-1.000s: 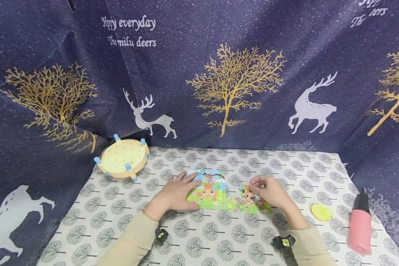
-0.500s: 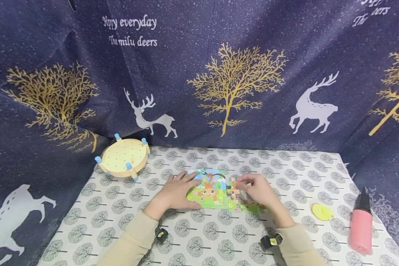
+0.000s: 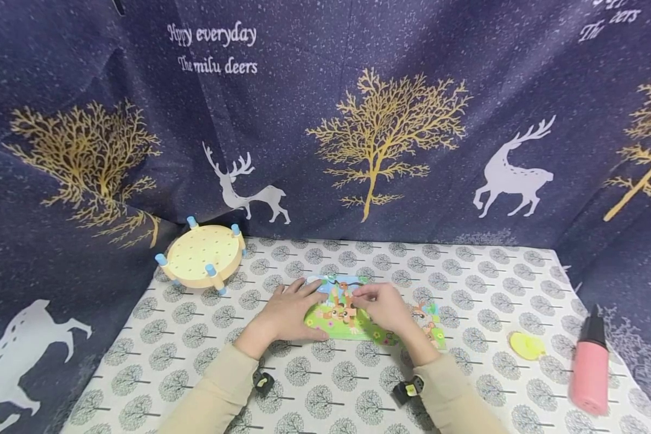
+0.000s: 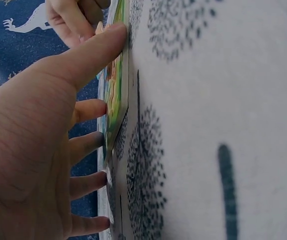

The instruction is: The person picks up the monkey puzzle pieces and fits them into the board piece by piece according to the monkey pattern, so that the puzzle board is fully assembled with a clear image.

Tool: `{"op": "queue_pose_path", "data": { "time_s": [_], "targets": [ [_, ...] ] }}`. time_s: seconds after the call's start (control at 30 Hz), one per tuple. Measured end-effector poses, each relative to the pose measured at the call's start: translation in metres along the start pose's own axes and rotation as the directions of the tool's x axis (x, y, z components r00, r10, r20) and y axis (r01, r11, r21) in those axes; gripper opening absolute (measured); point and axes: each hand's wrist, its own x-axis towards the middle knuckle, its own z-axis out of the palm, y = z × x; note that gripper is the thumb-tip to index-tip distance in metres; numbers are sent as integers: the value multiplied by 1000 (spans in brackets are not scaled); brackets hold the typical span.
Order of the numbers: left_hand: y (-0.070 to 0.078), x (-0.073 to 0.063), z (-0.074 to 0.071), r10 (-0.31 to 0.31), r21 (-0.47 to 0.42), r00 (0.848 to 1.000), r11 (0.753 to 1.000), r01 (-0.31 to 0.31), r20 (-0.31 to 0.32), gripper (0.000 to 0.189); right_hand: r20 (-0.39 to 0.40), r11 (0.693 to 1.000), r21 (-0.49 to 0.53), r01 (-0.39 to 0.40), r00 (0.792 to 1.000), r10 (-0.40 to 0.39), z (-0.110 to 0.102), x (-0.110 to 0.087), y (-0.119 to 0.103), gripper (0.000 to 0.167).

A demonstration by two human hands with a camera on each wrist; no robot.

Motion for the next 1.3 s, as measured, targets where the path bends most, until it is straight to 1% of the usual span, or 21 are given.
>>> {"op": "queue_pose_path", "data": {
  "time_s": [0.2, 0.3, 0.53, 0.7, 0.83, 1.03, 1.2, 1.3],
  "targets": [
    [0, 0, 1, 2, 0, 1000, 1000, -2, -3, 97, -30, 999, -37, -7, 1000, 5, 14, 7, -8, 10],
    [0, -1, 1, 6, 4, 1000, 1000, -6, -1, 98, -22, 1000, -28, -10, 1000, 9, 18, 9, -10, 9],
    [1, -2, -1, 19, 1, 1000, 1000, -19, 0, 98, -20, 997, -32, -72, 997, 71, 21, 12, -12, 8],
    [1, -3, -1, 25, -11, 1000, 1000, -25, 0, 95, -21, 995, -45, -90, 996, 89, 22, 13, -14, 11],
    [0, -3, 0, 24, -14, 1000, 1000, -24, -4, 93, -17, 995, -66, -75, 997, 74, 22, 12, -16, 11],
    [0, -3, 2, 20, -7, 1000, 1000, -20, -12, 93, -7, 995, -96, -31, 1000, 31, 18, 9, -15, 14],
    [1, -2, 4, 13, -1, 1000, 1000, -13, -26, 93, -5, 995, -105, 4, 1000, -5, 10, 2, -8, 14],
    [3, 0, 5, 10, -4, 999, 1000, -10, -44, 89, -19, 994, -108, 16, 1000, -18, 3, -2, -2, 14]
  ]
}}
